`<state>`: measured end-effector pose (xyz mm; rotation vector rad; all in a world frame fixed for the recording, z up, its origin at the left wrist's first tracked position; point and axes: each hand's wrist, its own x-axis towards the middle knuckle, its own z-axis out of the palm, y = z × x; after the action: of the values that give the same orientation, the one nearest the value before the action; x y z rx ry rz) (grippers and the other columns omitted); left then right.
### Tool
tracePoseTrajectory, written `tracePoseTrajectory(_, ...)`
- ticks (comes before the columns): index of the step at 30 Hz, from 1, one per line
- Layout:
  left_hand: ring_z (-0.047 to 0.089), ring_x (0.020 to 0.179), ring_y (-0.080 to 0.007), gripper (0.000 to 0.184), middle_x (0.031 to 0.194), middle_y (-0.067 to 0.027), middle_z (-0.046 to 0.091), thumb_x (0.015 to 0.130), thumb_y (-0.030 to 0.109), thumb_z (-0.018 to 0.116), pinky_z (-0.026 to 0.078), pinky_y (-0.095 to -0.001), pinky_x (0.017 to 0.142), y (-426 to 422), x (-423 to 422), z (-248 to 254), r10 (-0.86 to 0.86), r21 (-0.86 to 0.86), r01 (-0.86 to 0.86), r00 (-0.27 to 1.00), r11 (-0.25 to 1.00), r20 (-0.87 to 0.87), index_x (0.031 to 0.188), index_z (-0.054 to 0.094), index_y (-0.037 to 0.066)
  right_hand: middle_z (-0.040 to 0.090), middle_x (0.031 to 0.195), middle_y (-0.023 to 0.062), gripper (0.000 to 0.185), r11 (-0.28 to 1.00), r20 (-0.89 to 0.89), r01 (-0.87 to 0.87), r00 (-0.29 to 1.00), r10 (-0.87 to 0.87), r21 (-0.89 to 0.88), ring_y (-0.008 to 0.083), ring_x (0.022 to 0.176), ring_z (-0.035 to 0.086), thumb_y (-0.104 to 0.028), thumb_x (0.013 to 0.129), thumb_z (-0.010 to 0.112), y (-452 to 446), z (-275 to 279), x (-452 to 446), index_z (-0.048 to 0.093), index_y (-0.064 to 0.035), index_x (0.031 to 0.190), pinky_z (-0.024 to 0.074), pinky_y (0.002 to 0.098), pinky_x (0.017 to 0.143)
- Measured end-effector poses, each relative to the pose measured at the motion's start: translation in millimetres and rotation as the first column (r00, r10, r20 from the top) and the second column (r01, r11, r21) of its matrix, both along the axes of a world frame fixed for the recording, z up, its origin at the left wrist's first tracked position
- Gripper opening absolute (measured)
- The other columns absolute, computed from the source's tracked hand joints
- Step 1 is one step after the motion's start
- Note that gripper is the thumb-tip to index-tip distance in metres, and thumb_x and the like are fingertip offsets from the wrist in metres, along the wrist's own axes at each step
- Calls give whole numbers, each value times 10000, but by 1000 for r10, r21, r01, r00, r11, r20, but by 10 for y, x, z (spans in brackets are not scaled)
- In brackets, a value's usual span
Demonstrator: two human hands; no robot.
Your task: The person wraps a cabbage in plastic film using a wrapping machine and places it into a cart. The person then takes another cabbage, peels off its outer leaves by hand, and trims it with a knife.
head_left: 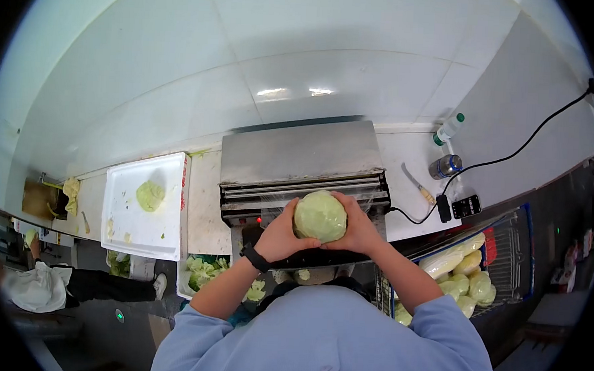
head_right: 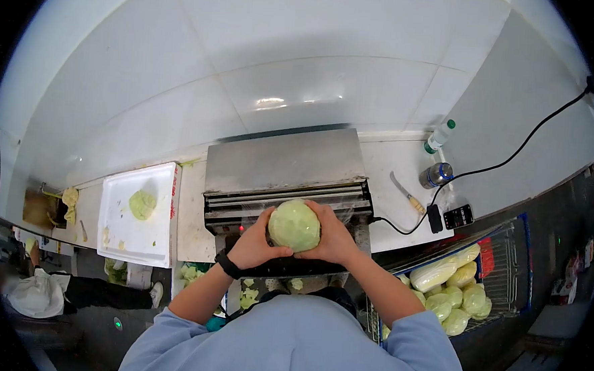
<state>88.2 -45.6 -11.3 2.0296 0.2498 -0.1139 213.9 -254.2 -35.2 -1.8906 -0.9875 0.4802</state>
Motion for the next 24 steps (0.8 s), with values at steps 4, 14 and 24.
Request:
tracePoseTrajectory(4, 542, 1288, -418, 1193, 1365, -287, 556, 722, 494, 876, 435, -417, 1082, -67, -68, 144, -9, 132, 31, 987, 991, -163, 1550, 205, -41, 495, 1402, 174, 1185, 999, -3, 18, 1000, -18, 33, 340, 1305, 524, -321, 533, 998, -57, -105, -68, 359, -75, 1499, 436, 427, 1095)
tracePoseTrajectory(14, 566, 1188, -411, 943, 1213, -205, 646, 702, 491, 863, 366, -491, 1075, -96, -284, -255, 70, 296, -82, 996, 952, 52, 1407, 477, -1, 499, 1402, 176, 1201, 992, -141, 92, 987, -78, 89, 329, 1302, 531, -328, 537, 1000, -90, -359, -106, 339, -73, 1507, 448, 430, 1089)
tracePoseTrajectory(24, 488, 1236, -372, 705, 1251, -155, 584, 713, 229, 844, 366, -473, 1059, -228, -388, -429, 139, 440, -200, 976, 876, 166, 1326, 561, 25, 499, 1428, 157, 1227, 995, -142, 87, 987, -79, 50, 283, 1333, 508, -280, 526, 1014, -78, -362, -124, 315, -48, 1508, 420, 409, 1117)
